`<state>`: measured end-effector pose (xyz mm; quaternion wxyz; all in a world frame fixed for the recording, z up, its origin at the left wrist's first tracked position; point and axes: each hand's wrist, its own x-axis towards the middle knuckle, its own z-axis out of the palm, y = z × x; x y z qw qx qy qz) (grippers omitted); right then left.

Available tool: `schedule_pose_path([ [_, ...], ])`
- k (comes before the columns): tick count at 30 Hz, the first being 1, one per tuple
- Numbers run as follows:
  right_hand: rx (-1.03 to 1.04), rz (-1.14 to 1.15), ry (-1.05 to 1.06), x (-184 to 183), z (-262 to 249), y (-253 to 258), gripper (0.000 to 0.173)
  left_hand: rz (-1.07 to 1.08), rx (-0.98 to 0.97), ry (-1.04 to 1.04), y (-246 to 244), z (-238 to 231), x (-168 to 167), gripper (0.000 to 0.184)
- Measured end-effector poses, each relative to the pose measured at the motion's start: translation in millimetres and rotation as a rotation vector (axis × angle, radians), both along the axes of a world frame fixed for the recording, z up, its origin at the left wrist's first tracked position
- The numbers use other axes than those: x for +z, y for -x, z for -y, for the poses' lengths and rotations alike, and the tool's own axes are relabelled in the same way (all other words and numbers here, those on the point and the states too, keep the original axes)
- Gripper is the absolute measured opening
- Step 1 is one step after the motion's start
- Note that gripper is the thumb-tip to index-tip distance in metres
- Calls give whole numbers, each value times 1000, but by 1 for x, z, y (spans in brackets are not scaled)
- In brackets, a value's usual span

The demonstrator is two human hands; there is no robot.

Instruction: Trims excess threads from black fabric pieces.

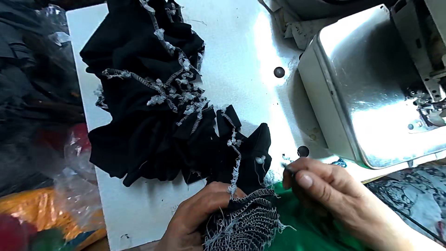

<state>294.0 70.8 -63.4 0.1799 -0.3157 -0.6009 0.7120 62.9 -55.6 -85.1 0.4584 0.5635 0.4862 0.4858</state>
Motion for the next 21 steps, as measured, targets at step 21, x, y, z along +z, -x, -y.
schedule_pose_path([
  [21,599,-25,-334,6,-39,3,49,-24,-67,-79,-9,9,-4,24],
])
